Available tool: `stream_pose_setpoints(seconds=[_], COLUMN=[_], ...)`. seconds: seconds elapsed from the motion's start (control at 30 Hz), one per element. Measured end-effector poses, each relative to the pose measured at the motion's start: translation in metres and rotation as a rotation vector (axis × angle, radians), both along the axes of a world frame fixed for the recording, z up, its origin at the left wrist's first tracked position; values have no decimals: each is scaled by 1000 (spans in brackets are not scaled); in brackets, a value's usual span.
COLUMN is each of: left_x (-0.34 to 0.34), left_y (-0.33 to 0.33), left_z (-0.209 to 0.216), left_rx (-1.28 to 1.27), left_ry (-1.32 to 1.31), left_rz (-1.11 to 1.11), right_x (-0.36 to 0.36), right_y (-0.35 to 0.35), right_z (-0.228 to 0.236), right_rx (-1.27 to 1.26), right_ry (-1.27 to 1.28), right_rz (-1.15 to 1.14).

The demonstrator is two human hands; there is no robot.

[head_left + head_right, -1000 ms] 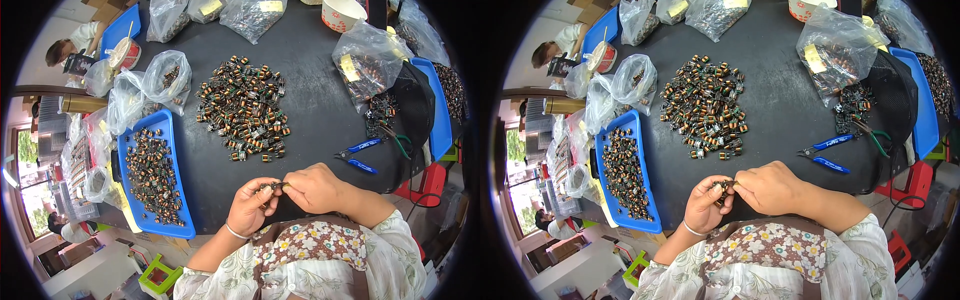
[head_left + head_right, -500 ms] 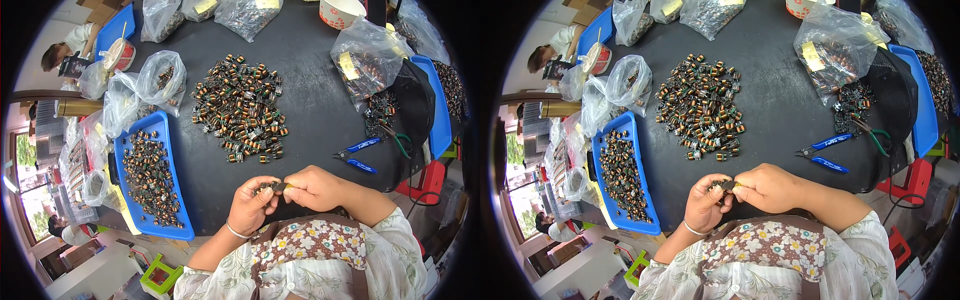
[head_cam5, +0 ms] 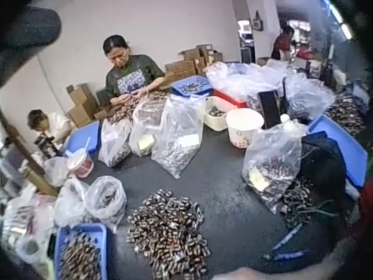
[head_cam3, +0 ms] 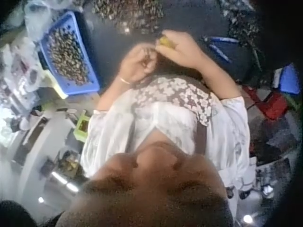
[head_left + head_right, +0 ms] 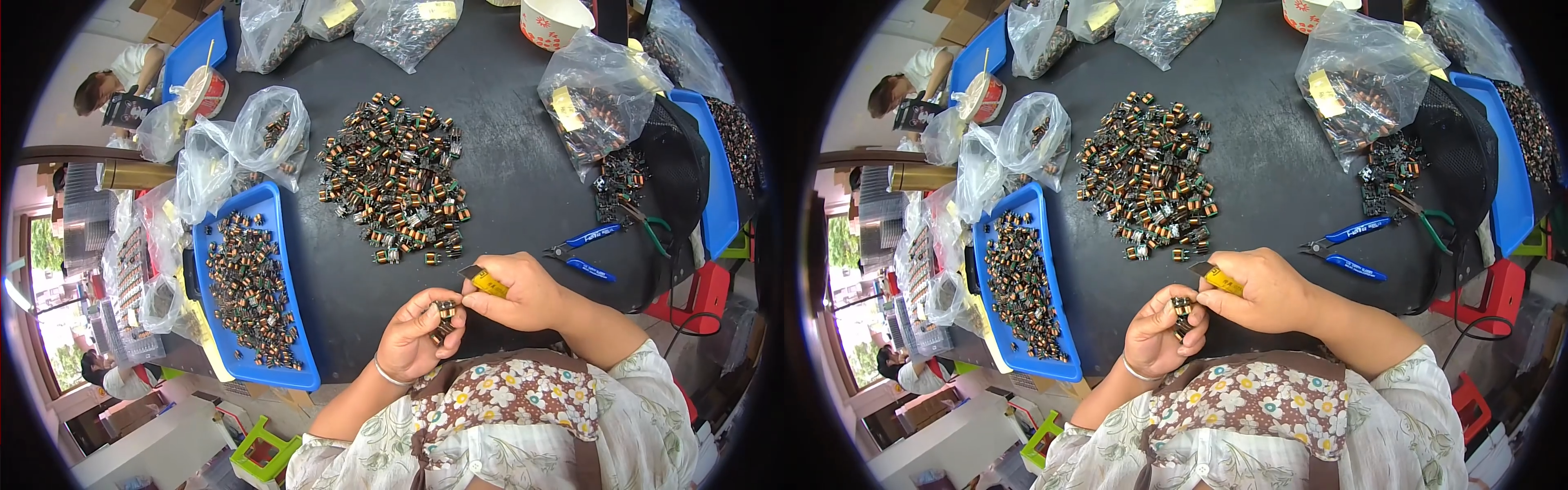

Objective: The person assembles small electronic components by hand at a workbench, using blue pliers and a small yellow tool.

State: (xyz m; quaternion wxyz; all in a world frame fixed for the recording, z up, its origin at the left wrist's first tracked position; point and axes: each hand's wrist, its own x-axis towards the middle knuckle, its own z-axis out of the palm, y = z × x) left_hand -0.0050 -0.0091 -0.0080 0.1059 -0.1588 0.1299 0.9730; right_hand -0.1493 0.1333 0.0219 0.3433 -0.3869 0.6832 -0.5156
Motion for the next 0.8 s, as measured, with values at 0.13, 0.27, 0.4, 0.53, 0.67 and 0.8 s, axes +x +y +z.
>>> stream_pose_setpoints(seconds=[0.13,0.27,0.4,0.53,0.67,0.8], left_x=[1,1,0,-2,-6,-6], left_y=[0,0,-1,1,4,5], left_z=[0,3,5,8,10,9], left_rx=[27,-11,-127,-217,-243,-167], left_ry=[22,17,-28,-90,-124,-103], left_rz=[-10,8,28,21,17,-5], right_x=[1,1,6,7,6,5], right_y=[1,3,4,6,7,7], right_z=[0,-1,3,-1,-1,2], right_rx=[-34,-26,10,46,65,42], right_ry=[8,77,170,296,319,248], right_rz=[3,44,122,145,123,1])
